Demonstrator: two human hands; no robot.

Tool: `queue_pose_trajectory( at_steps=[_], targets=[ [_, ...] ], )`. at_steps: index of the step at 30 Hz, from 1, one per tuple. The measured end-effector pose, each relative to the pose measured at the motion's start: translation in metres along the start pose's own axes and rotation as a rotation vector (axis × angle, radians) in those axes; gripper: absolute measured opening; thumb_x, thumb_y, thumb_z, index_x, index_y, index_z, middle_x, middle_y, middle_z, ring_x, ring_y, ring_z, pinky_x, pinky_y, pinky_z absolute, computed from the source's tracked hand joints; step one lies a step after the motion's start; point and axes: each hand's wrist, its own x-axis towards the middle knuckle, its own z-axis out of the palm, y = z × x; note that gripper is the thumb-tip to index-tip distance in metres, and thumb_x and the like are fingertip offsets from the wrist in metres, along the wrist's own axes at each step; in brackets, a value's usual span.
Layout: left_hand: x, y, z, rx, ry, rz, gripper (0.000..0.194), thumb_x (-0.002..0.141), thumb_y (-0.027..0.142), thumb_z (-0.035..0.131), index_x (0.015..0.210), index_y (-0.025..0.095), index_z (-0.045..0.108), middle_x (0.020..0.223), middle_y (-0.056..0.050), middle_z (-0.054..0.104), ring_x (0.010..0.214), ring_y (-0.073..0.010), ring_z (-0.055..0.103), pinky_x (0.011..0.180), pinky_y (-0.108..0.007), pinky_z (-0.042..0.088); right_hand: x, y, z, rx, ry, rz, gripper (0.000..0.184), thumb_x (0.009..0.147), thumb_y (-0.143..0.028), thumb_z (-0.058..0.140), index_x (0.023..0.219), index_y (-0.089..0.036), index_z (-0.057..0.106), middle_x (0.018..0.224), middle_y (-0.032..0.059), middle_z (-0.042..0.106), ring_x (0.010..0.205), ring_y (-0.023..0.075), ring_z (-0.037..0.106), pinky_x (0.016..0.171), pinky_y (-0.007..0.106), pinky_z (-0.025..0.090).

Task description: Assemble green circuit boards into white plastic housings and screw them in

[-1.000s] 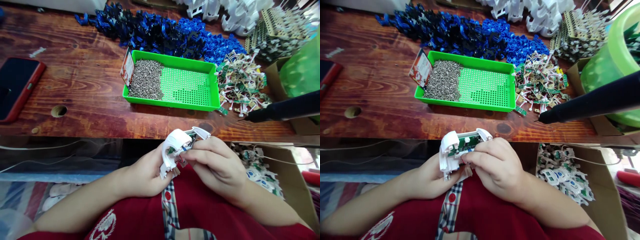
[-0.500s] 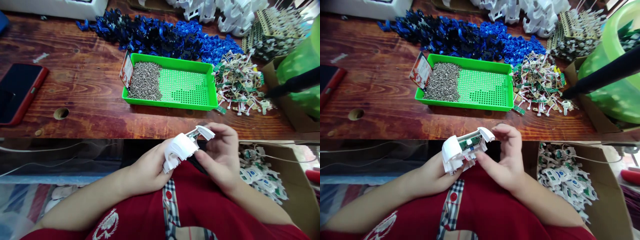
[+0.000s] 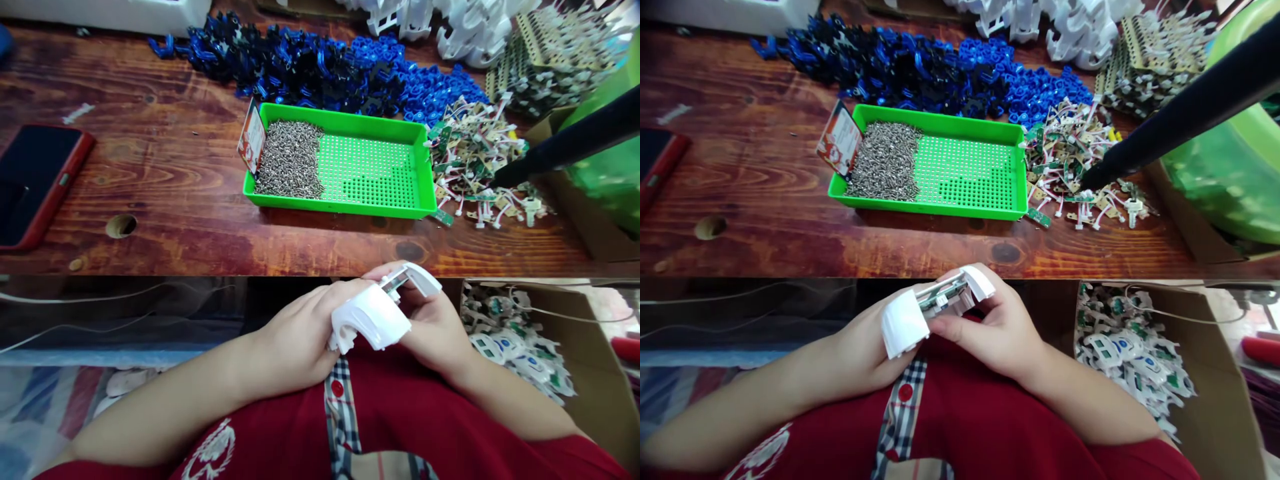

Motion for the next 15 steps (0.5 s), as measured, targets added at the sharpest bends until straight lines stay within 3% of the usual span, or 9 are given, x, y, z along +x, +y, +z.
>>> queue_pose_trajectory(
  at_steps=[7, 10, 15],
  targets=[
    [-0.002, -0.001, 0.000, -0.003, -0.049, -0.073, 0.060, 0.074, 0.003, 0.046, 0.130, 0.020, 0.033, 0.128, -0.013, 0.052, 0.117, -0.0232, 0.052, 0.100, -0.038, 0.043, 0.000, 0.002, 0.003, -0.028, 0.036, -0.002, 0.033, 0.067, -0.015, 0.073, 0.095, -0.020, 0.057, 0.085, -0.0008, 0.065, 0.075, 0.0086, 0.063, 0.070, 0.016, 0.053],
    [-0.001, -0.001, 0.001, -0.081, -0.051, -0.109, 0.064, 0.072, 0.001, 0.047, 0.132, 0.018, 0.032, 0.131, -0.013, 0.050, 0.120, -0.0253, 0.050, 0.101, -0.039, 0.041, 0.001, 0.003, 0.001, -0.011, -0.025, 0.003, 0.027, 0.071, -0.020, 0.070, 0.095, -0.021, 0.057, 0.088, -0.0002, 0.067, 0.079, 0.0094, 0.064, 0.073, 0.018, 0.053],
    [0.000, -0.003, 0.005, -0.230, -0.009, -0.170, 0.066, 0.074, 0.005, 0.052, 0.135, 0.015, 0.031, 0.133, -0.016, 0.051, 0.122, -0.0295, 0.048, 0.101, -0.042, 0.040, 0.001, 0.000, -0.011, -0.038, -0.180, 0.013, 0.056, 0.076, -0.030, 0.066, 0.127, -0.027, 0.042, 0.115, 0.0036, 0.061, 0.099, 0.0141, 0.062, 0.085, 0.026, 0.052]
  ],
)
